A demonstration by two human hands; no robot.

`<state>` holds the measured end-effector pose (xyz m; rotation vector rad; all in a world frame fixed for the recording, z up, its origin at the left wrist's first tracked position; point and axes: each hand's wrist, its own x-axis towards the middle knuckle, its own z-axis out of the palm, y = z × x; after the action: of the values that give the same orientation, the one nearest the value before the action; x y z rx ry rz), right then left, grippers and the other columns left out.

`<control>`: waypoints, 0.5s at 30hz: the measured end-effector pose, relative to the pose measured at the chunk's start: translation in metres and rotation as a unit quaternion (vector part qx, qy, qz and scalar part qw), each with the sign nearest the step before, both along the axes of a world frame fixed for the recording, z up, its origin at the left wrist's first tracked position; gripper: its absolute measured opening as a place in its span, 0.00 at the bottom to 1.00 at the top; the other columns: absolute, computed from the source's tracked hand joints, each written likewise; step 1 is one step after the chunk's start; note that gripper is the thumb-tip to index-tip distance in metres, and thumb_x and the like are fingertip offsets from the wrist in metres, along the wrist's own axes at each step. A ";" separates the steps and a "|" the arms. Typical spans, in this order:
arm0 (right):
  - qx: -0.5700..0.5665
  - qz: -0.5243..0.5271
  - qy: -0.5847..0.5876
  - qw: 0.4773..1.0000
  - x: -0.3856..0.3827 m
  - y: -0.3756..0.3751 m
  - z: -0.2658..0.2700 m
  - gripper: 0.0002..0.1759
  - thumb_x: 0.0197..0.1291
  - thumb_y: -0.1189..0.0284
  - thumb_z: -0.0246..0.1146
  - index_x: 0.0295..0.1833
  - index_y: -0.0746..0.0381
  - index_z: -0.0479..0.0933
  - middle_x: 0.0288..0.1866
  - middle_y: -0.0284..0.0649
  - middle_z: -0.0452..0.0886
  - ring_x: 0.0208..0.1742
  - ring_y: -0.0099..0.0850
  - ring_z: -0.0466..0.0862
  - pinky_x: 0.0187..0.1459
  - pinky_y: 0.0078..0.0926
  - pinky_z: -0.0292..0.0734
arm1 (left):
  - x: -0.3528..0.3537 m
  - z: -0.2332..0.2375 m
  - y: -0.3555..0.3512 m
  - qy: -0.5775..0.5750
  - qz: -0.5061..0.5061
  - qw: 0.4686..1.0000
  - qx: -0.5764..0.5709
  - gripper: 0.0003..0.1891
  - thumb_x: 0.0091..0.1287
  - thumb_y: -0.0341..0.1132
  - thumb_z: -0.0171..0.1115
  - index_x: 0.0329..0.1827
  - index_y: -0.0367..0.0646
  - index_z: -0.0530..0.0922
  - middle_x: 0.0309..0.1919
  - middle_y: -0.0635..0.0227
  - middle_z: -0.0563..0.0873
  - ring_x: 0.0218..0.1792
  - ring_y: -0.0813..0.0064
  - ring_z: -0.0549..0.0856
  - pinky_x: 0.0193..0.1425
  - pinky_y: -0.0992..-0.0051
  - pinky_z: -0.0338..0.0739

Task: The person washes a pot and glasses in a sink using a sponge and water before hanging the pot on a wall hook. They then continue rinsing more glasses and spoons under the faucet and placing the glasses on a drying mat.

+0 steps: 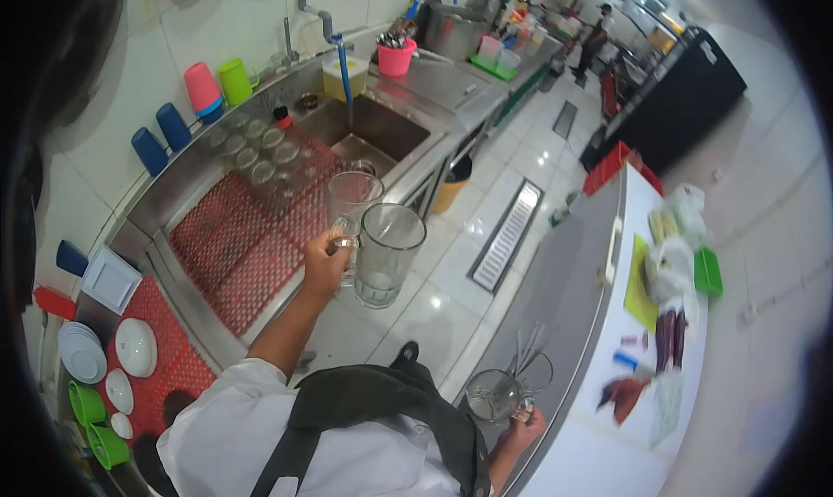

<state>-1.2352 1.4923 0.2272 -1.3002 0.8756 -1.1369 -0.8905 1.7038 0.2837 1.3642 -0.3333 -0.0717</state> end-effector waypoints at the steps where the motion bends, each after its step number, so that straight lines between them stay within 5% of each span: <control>1: -0.001 0.036 0.018 0.999 0.026 -0.029 -0.004 0.10 0.42 0.71 0.62 0.22 0.64 0.69 0.19 0.30 0.68 0.21 0.18 0.67 0.24 0.15 0.64 | 0.022 0.001 -0.022 0.005 0.033 0.999 0.005 0.04 0.55 0.27 0.56 0.24 0.37 0.73 0.16 0.79 0.70 0.21 0.89 0.65 0.22 0.82 0.59; 10: -0.077 0.319 0.001 0.944 0.346 -0.197 0.048 0.11 0.40 0.77 0.62 0.17 0.61 0.65 0.16 0.26 0.66 0.19 0.16 0.62 0.21 0.16 0.54 | 0.257 -0.058 -0.140 -0.003 0.277 0.957 0.088 0.07 0.52 0.30 0.60 0.24 0.35 0.74 0.13 0.69 0.72 0.18 0.85 0.66 0.21 0.77 0.61; 13: -0.125 0.432 0.023 0.893 0.447 -0.226 0.050 0.06 0.44 0.75 0.61 0.26 0.64 0.70 0.25 0.31 0.70 0.25 0.19 0.69 0.29 0.17 0.66 | 0.326 -0.114 -0.156 -0.066 0.335 0.933 0.115 0.07 0.52 0.30 0.60 0.23 0.35 0.73 0.12 0.68 0.72 0.17 0.84 0.66 0.20 0.76 0.61; 15: -0.124 0.462 0.038 0.877 0.519 -0.229 0.045 0.05 0.45 0.75 0.60 0.26 0.64 0.70 0.24 0.31 0.70 0.25 0.19 0.69 0.29 0.17 0.65 | 0.367 -0.145 -0.163 -0.058 0.381 0.913 0.137 0.08 0.52 0.30 0.60 0.22 0.35 0.72 0.12 0.68 0.71 0.17 0.84 0.66 0.20 0.75 0.61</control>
<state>-0.7162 1.2636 0.2726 -1.7037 0.0751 -0.4278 -0.5236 1.5406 0.1391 1.6991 0.1361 0.6364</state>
